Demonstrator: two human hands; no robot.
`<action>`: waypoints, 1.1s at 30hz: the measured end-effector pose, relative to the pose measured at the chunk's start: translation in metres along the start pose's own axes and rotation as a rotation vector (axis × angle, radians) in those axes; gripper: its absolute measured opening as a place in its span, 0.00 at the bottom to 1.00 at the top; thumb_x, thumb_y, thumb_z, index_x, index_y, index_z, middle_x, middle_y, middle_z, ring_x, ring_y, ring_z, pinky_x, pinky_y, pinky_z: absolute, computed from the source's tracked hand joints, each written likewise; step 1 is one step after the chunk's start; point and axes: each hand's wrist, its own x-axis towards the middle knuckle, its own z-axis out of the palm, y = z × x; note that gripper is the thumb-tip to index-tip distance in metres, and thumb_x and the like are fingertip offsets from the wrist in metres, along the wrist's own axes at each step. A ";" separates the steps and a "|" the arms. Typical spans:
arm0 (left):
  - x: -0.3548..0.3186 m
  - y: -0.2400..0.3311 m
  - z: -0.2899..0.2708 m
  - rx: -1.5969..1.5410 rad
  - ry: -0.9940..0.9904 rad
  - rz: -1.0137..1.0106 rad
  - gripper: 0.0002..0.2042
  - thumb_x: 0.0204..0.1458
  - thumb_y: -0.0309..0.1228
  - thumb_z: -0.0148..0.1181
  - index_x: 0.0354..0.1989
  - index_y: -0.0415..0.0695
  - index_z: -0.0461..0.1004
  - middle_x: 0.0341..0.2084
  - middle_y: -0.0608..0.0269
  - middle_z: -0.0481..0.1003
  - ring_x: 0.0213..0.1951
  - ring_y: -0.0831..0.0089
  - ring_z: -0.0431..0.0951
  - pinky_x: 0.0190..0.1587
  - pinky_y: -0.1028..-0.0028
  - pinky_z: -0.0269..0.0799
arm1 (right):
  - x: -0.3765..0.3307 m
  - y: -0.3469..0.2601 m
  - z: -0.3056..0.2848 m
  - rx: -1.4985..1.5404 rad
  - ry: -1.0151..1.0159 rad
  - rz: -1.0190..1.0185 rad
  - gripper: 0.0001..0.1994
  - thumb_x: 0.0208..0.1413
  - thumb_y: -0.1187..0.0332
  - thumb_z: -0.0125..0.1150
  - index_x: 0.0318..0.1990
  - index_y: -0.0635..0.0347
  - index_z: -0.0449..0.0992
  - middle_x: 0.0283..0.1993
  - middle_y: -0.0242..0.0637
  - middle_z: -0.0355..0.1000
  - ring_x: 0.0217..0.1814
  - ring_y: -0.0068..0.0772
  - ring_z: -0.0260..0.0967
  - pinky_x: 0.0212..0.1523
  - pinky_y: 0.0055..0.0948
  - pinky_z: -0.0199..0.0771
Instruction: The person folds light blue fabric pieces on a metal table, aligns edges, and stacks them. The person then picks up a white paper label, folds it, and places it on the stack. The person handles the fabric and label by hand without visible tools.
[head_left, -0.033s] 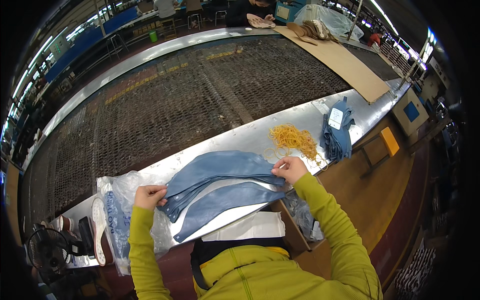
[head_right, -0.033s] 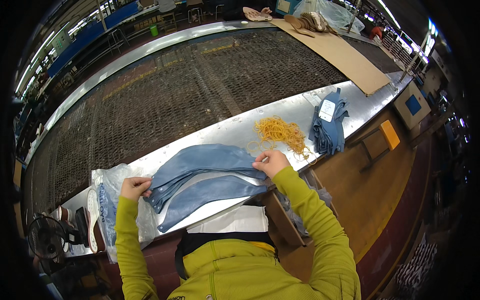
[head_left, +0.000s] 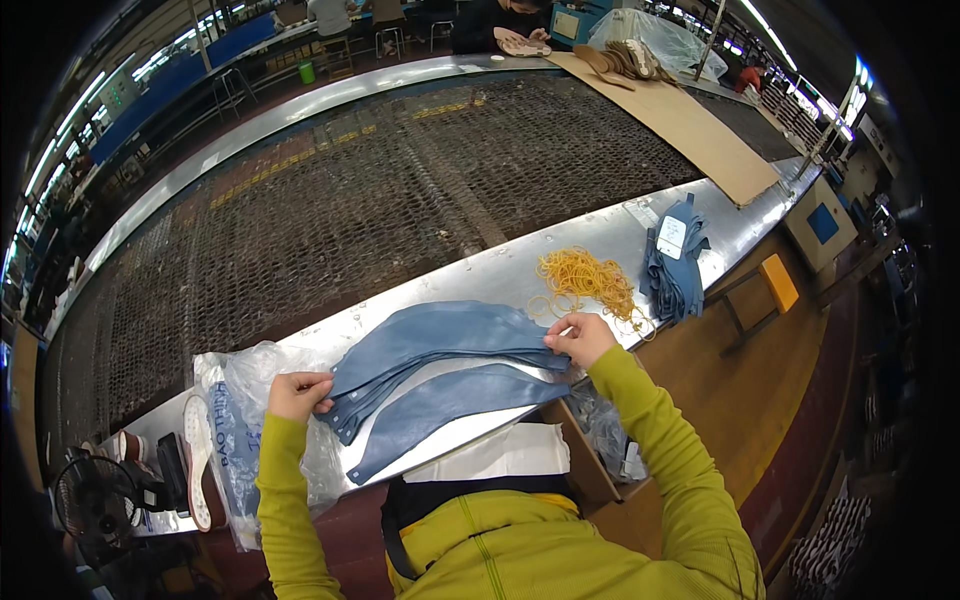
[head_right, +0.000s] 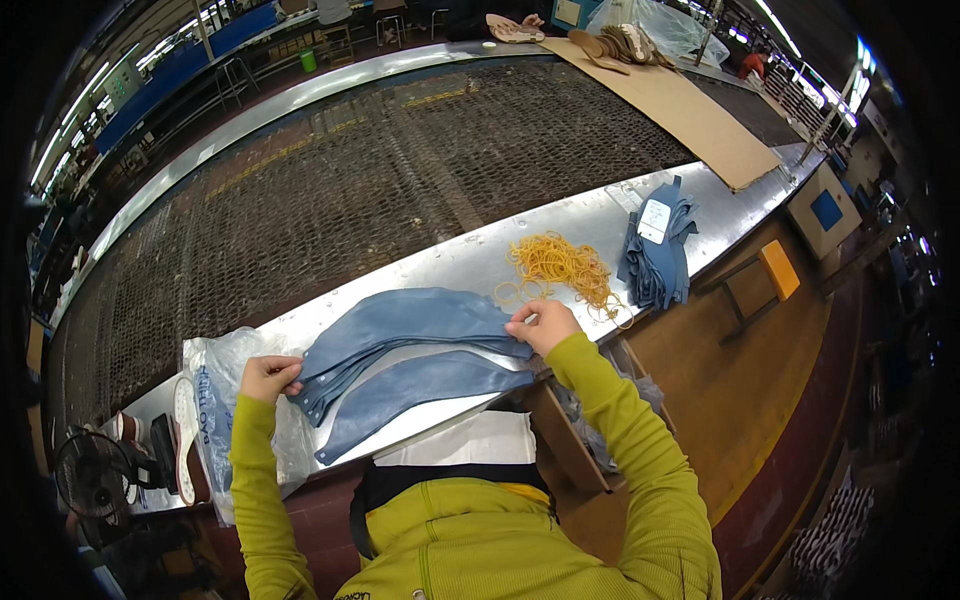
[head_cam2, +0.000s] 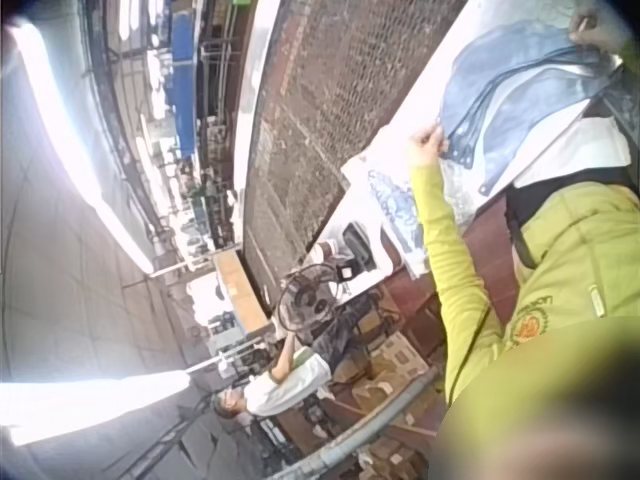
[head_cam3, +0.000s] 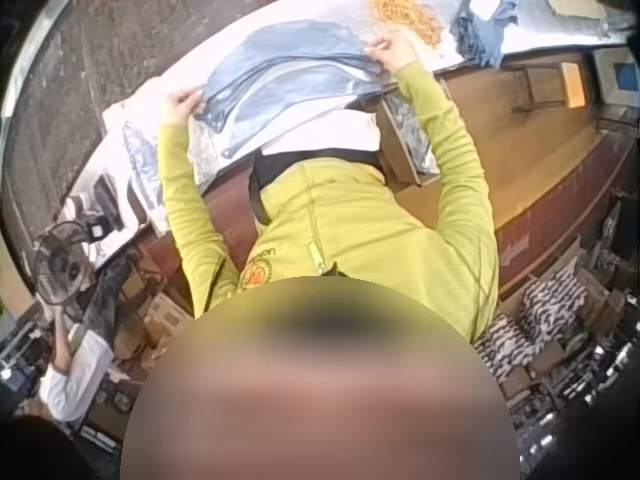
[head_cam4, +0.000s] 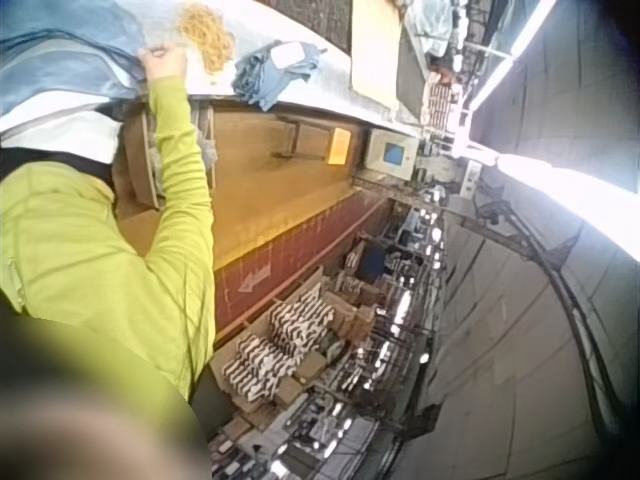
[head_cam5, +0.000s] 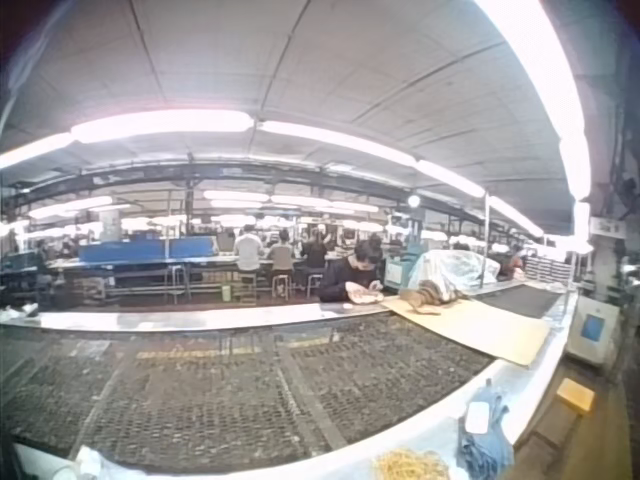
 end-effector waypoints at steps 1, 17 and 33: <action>-0.003 -0.001 -0.001 0.005 -0.003 -0.003 0.09 0.51 0.22 0.60 0.39 0.31 0.77 0.25 0.58 0.78 0.21 0.78 0.76 0.25 0.82 0.73 | -0.001 -0.001 -0.001 0.005 0.005 0.021 0.10 0.47 0.63 0.67 0.32 0.59 0.79 0.22 0.36 0.75 0.23 0.24 0.71 0.27 0.25 0.70; -0.022 -0.014 0.001 -0.068 0.026 -0.003 0.10 0.51 0.22 0.60 0.40 0.31 0.77 0.24 0.58 0.78 0.23 0.78 0.76 0.26 0.83 0.73 | 0.011 -0.013 0.011 -0.124 0.035 -0.123 0.11 0.46 0.64 0.67 0.36 0.59 0.80 0.25 0.36 0.75 0.28 0.28 0.72 0.32 0.27 0.71; -0.043 -0.019 0.010 -0.079 0.064 -0.009 0.10 0.50 0.23 0.61 0.39 0.30 0.77 0.23 0.60 0.77 0.21 0.81 0.73 0.26 0.83 0.69 | 0.004 -0.007 0.006 0.084 0.013 -0.028 0.12 0.50 0.64 0.65 0.38 0.61 0.78 0.24 0.33 0.73 0.26 0.23 0.69 0.29 0.24 0.69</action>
